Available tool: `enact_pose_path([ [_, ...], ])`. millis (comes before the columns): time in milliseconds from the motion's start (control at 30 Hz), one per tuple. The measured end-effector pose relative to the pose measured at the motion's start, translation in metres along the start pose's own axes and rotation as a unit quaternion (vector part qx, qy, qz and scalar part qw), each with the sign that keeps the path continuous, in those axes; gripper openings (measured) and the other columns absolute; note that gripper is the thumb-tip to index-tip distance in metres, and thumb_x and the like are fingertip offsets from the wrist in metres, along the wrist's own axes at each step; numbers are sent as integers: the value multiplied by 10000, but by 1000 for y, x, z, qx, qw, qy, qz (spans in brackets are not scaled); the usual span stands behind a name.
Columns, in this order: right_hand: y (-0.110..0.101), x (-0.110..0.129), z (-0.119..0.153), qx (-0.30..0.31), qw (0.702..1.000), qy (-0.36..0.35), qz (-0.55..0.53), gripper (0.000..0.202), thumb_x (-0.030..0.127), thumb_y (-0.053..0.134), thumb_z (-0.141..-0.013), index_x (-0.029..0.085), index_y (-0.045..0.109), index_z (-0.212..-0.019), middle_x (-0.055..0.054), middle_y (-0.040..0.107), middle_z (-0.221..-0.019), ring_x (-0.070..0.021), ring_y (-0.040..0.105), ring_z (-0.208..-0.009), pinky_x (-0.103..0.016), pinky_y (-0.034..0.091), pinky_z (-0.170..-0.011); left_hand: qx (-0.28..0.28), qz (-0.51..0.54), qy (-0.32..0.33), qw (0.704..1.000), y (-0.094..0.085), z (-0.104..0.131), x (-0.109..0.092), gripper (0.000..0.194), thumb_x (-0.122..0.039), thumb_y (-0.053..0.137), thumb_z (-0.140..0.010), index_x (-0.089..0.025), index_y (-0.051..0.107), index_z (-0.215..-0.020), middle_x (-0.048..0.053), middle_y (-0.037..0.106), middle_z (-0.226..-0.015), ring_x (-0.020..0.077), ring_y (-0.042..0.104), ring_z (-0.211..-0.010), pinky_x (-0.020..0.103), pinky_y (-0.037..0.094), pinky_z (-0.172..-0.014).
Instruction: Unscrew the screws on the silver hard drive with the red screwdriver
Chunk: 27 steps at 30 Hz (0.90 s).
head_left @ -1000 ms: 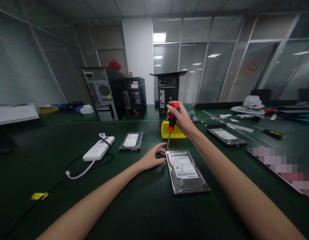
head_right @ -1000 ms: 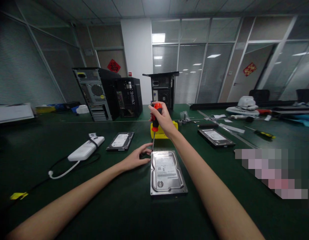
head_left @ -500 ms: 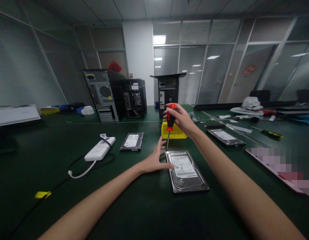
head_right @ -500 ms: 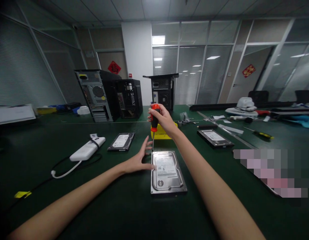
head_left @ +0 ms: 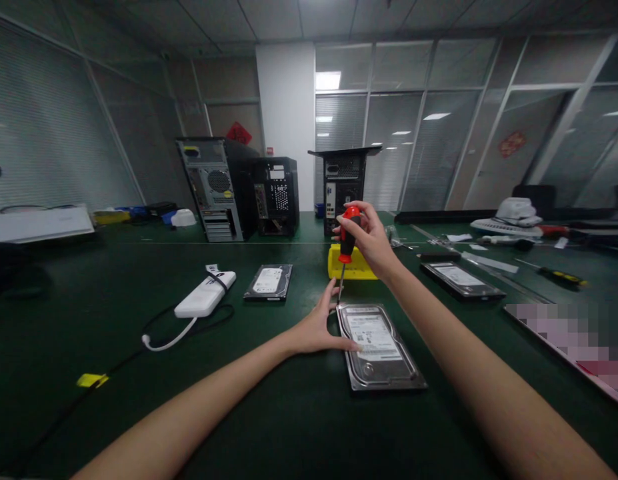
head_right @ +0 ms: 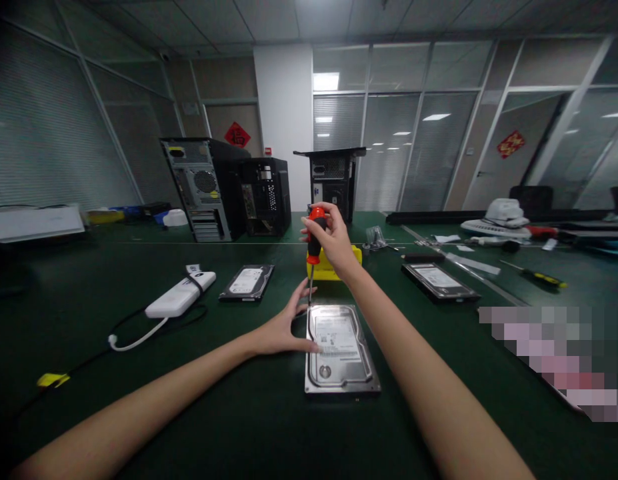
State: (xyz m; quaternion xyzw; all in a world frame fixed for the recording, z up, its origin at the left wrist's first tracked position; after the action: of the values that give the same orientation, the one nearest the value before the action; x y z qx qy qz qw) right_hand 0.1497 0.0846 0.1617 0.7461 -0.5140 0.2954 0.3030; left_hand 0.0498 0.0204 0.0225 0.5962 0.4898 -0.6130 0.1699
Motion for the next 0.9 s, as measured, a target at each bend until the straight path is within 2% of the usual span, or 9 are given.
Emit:
enact_pose_path([
  [133,1,0,-1,-7,999,7,-31,368,330,741,-679,263,582,-1004,19,532,-908,-116,618,-759,-307,559,-740,-7,6,-1,1000,-1,0,0,1285,-352,848,-583,-224,-34,-1509,210,121,-1545,360,295,-1373,541,217,-1131],
  [267,1,-4,-2,-8,996,40,-81,418,347,733,-665,253,584,-1045,12,569,-918,-119,617,-764,-289,544,-714,-16,10,11,1000,-3,-1,0,1180,-351,832,-613,-204,77,-1508,209,228,-1514,343,356,-1336,520,251,-1120],
  [367,-1,-6,-1,-25,995,49,-82,451,388,719,-669,240,551,-1062,21,584,-860,-100,593,-712,-244,507,-636,-26,7,10,1000,-4,-3,2,1110,-353,829,-628,-196,154,-1494,195,318,-1474,322,395,-1304,499,269,-1114],
  [467,-6,-6,1,-58,997,30,-42,457,416,715,-696,240,487,-1051,54,549,-733,-79,536,-599,-215,450,-547,-34,-4,9,999,-6,-4,4,1062,-358,824,-640,-181,199,-1479,182,385,-1428,299,420,-1268,473,297,-1098],
  [600,-10,-9,2,-87,995,26,-35,490,430,740,-686,244,387,-972,74,549,-700,-73,518,-552,-213,436,-530,-57,-51,-5,997,-12,-4,7,1001,-412,813,-639,-165,280,-1448,166,477,-1294,281,487,-1148,464,367,-1030],
  [700,-10,-8,2,-86,995,33,-49,448,435,736,-682,225,422,-924,51,565,-758,-74,544,-601,-215,456,-568,-68,-78,-13,995,-18,-4,8,1028,-435,839,-584,-185,315,-1433,149,465,-1244,281,496,-1109,469,398,-995],
  [800,-4,-6,2,-53,995,50,-66,386,456,707,-684,209,520,-915,21,570,-830,-83,567,-666,-221,475,-603,-35,-74,-17,997,-19,-4,7,1138,-420,865,-536,-238,238,-1469,151,396,-1323,290,480,-1145,504,368,-1027],
  [900,4,-7,2,-11,994,61,-93,418,510,645,-721,206,556,-995,10,570,-826,-89,560,-660,-235,483,-611,-2,-78,-26,997,-18,-3,4,1175,-440,852,-552,-243,173,-1489,166,357,-1387,311,460,-1196,549,292,-1075],
])
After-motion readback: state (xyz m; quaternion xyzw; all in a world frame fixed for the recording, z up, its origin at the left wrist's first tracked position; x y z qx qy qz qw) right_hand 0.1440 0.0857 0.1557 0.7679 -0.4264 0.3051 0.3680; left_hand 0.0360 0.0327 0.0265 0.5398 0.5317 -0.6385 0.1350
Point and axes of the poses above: each hand's wrist, its own z-axis away from the middle knuckle, its own y-axis out of the palm, x = y × z, the point moved 7 cm from there along -z, towards the middle knuckle
